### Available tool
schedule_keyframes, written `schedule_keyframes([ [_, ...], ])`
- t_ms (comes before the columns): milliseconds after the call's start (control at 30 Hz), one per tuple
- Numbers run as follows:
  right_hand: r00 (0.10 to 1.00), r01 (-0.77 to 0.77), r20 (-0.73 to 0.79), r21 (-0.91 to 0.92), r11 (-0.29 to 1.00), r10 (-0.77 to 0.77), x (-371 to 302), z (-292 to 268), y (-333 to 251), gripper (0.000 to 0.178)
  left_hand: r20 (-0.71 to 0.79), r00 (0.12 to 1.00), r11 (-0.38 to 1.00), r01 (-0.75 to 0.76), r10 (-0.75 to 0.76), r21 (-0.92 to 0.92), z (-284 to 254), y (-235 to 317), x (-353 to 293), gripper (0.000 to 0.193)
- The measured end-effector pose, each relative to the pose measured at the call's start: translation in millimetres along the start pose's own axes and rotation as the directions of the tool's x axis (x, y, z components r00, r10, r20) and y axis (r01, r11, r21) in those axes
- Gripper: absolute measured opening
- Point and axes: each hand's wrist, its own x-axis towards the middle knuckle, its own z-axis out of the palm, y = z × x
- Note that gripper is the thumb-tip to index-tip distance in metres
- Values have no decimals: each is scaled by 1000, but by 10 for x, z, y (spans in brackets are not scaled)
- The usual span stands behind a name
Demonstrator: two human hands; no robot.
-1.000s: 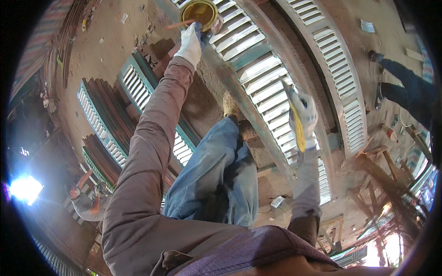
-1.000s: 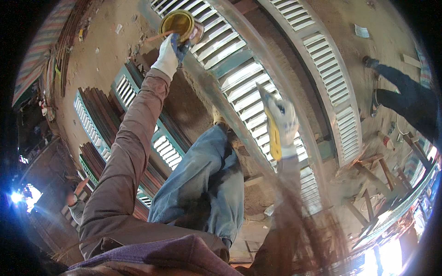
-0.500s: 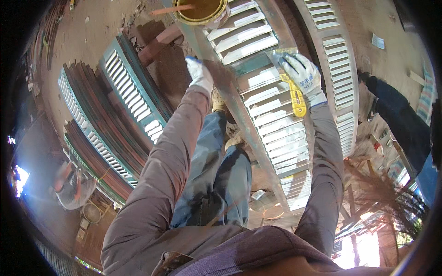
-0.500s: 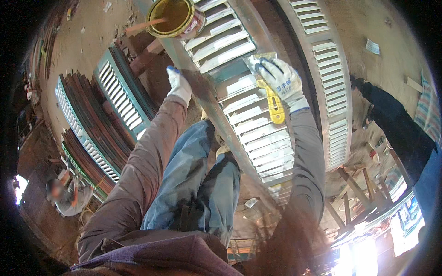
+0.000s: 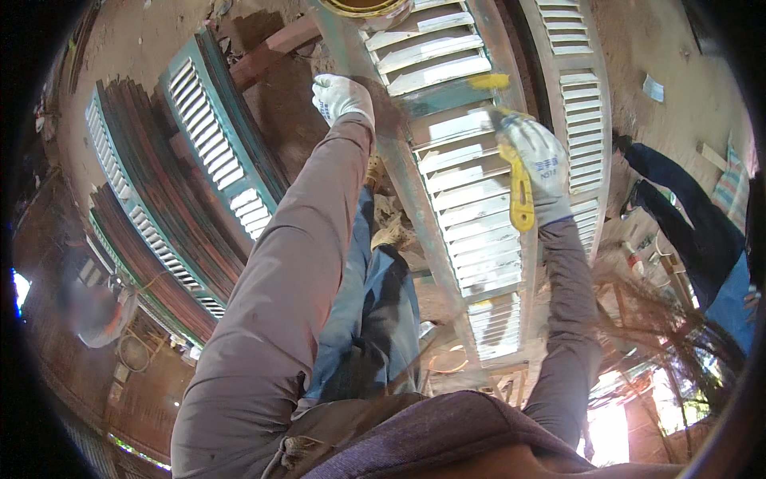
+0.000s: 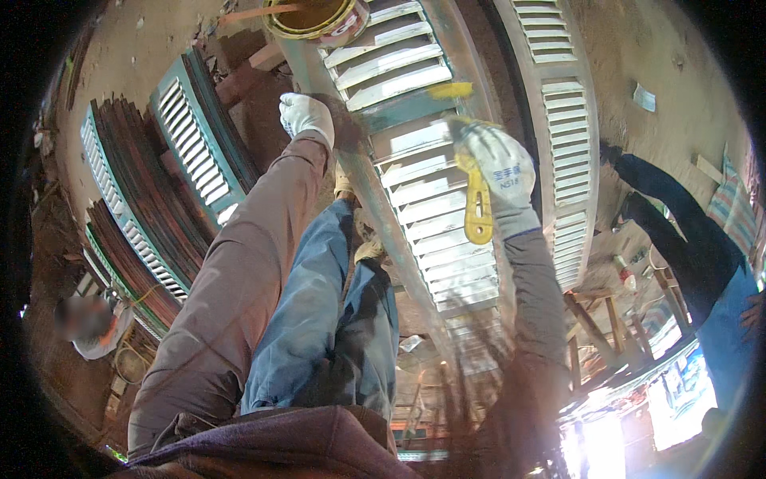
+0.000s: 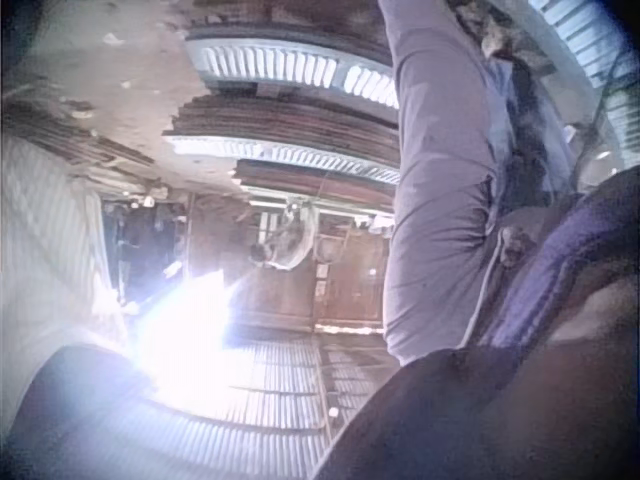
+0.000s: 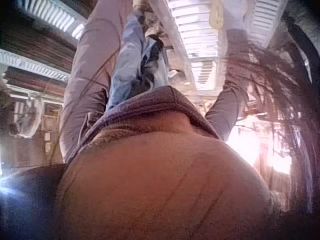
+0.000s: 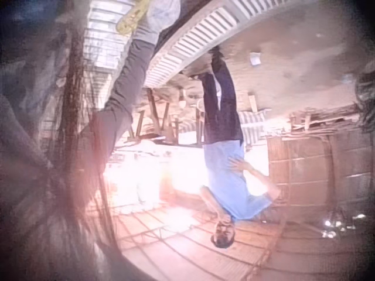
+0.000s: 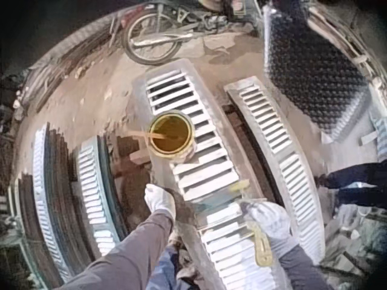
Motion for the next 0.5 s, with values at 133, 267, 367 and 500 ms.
schedule_keyframes([
  [133, 965, -251, -75, 9, 968, 251, 95, 148, 8, 41, -22, 996, 991, -87, 89, 105, -19, 11, -13, 49],
  [267, 951, -292, -114, -19, 956, 288, 185, 336, -14, 39, -26, 999, 997, -24, 26, 78, -6, 13, -15, 47],
  [367, 961, -250, -137, -48, 967, 242, 210, 369, -133, 35, -20, 999, 996, -29, 30, 84, -23, 16, -34, 46],
  [500, 974, -221, -73, -97, 971, 214, 304, 336, -418, 33, -20, 1000, 997, -21, 22, 74, -21, 27, -38, 44],
])
